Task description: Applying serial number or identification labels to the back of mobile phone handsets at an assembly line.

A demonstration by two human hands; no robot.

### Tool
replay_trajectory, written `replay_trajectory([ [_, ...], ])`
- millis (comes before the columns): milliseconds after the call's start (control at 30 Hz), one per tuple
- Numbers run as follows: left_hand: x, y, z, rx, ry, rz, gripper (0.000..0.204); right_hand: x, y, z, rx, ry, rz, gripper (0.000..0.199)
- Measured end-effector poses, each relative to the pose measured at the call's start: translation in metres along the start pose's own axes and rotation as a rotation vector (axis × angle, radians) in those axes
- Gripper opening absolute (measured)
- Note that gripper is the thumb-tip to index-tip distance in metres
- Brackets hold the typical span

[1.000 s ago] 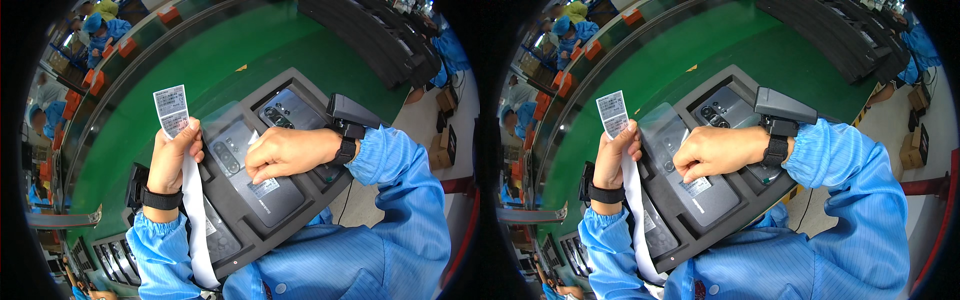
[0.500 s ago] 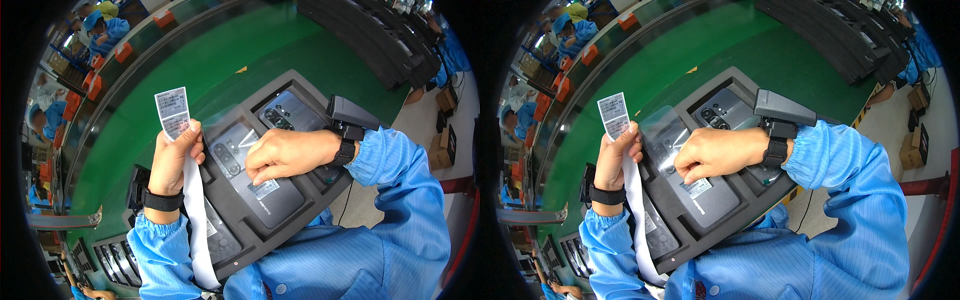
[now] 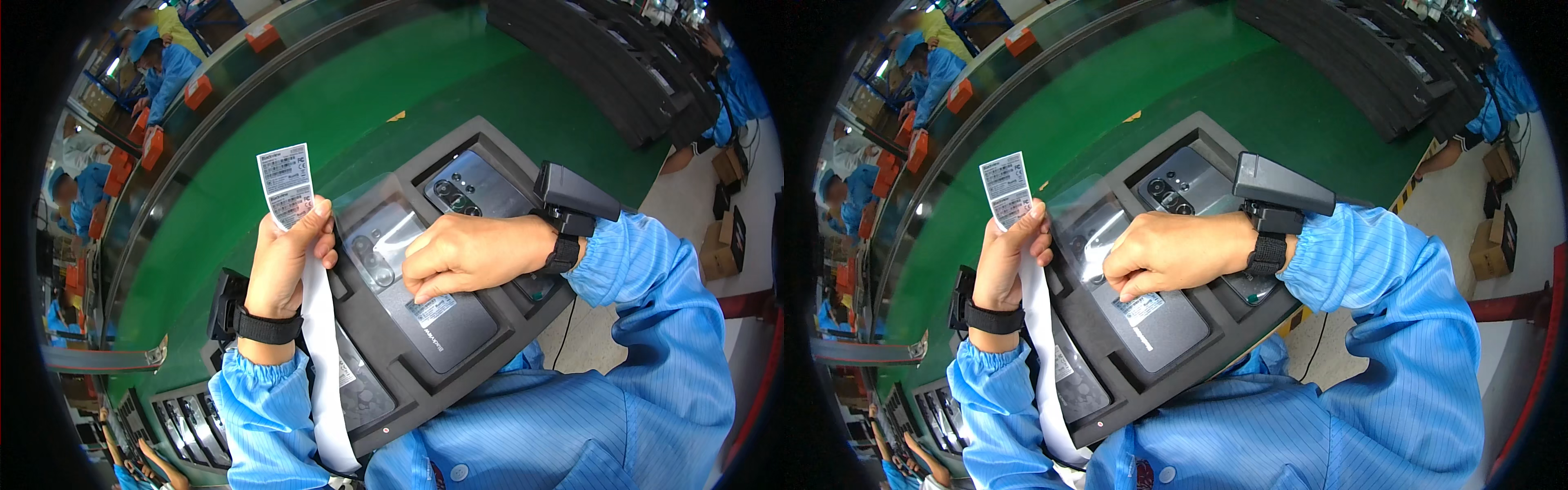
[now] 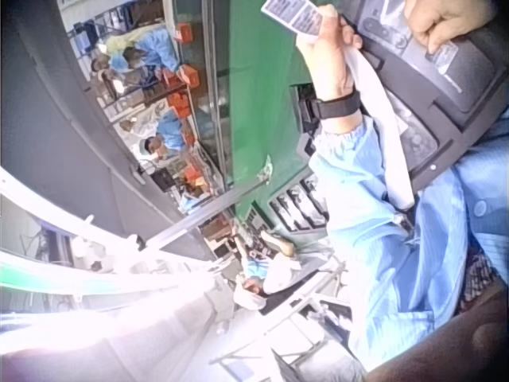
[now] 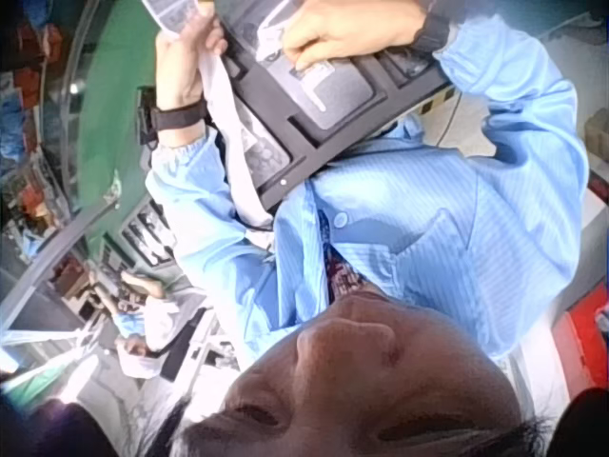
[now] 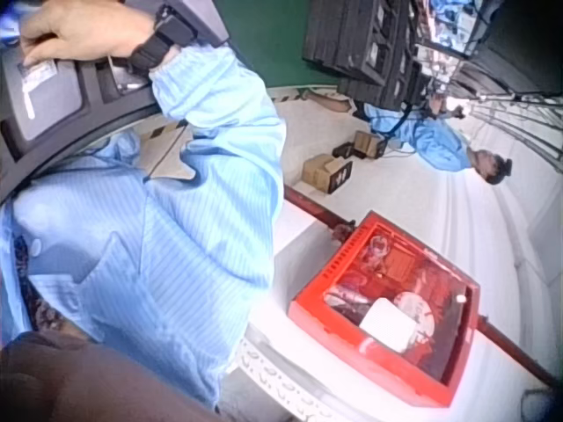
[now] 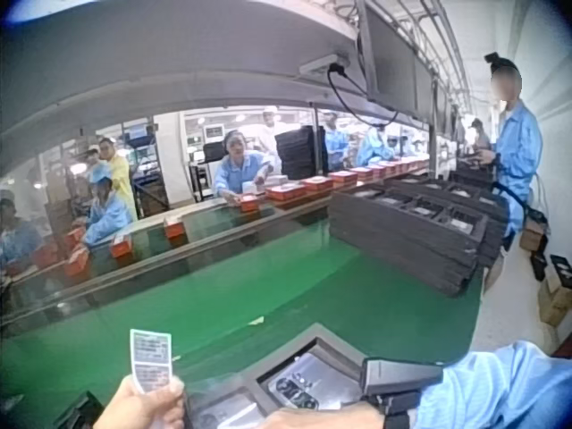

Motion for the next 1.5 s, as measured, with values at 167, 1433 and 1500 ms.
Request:
replay_trajectory([
  [167,0.0,0.002,0.001,-0.009,-0.012,-0.009,0.011,0.0,-0.003,-0.001,0.035,0.018,0.03,0.018],
  [1433,0.129,0.007,-0.03,0.147,-0.309,0.079,0.028,-0.062,-0.084,-0.03,0.378,0.542,0.154,0.035],
  [1500,0.136,0.012,-0.037,0.147,-0.292,0.059,0.027,-0.061,-0.088,-0.031,0.317,0.547,0.16,0.029],
])
Point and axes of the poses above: each hand's wrist, its own x-axis away from the middle knuckle, its own z-axis out of the back of the hand, y = z × x, the point moved 2 cm from there along -x, towards the middle knuckle, and after that the axes turned 11 degrees about -y, right-handed, at the moved point
